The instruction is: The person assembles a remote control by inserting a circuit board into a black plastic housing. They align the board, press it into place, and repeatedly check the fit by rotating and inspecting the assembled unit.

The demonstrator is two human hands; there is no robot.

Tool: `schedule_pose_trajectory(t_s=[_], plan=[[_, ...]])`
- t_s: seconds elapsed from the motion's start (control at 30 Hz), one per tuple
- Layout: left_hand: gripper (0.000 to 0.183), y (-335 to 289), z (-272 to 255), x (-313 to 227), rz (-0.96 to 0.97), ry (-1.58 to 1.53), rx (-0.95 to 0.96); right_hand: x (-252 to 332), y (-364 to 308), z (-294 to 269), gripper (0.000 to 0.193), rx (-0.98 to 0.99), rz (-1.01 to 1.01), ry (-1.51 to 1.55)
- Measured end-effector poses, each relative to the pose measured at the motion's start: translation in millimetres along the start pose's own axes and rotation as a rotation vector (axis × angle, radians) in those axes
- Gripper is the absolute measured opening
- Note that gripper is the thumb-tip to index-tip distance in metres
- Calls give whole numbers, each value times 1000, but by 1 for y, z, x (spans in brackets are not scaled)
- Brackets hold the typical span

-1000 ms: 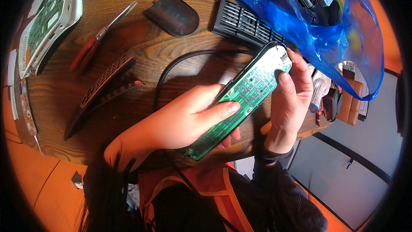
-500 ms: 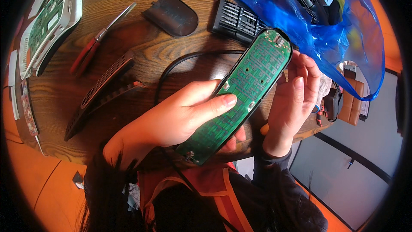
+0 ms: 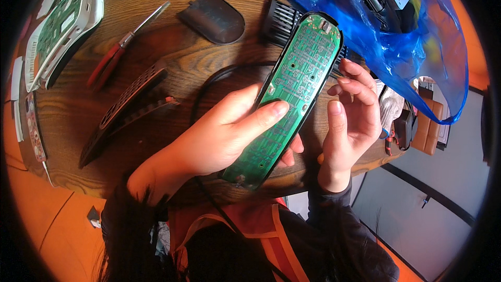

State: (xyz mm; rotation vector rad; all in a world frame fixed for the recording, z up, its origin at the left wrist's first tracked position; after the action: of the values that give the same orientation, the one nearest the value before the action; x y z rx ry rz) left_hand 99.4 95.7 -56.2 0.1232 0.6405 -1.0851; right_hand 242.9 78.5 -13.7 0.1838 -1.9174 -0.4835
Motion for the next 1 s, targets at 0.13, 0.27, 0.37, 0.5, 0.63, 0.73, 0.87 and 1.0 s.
schedule_pose_trajectory(t_s=[0.13, 0.27, 0.37, 0.5, 0.63, 0.73, 0.87, 1.0], plan=[[25, 1, -2, 1, 116, 46, -46, 3, -1, 4, 24, 26, -32, -116], [30, 2, -2, 3, 255, 119, -63, 1, -5, 12, 23, 55, 55, -51], [35, 2, -3, 0, 356, 256, -102, 5, -8, 22, 27, 131, -8, -125], [46, 3, -1, 1, 323, 36, -12, 3, -10, 26, 37, 158, 55, -117], [50, 2, 0, 2, 252, 2, 45, -2, -9, 26, 49, 167, 107, 43], [52, 2, 0, 0, 295, 84, 32, -3, -10, 28, 54, 213, 133, 179], [52, 3, -3, 2, 240, 44, 21, -7, -13, 29, 50, 199, 281, 299], [49, 4, -6, 2, 277, 85, -36, -8, -14, 31, 47, 182, 366, 400]])
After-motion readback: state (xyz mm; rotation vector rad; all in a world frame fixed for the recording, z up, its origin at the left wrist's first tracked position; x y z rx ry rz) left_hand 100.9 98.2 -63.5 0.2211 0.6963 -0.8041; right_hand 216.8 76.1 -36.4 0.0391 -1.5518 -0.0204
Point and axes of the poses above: each hand's wrist, its own y-axis towards the middle knuckle, its own z-axis out of the palm, x = y × z, the point moved 5 cm from there along y, towards the middle knuckle, and after that the axes turned 4 degrees about x, right-handed, at the moved point
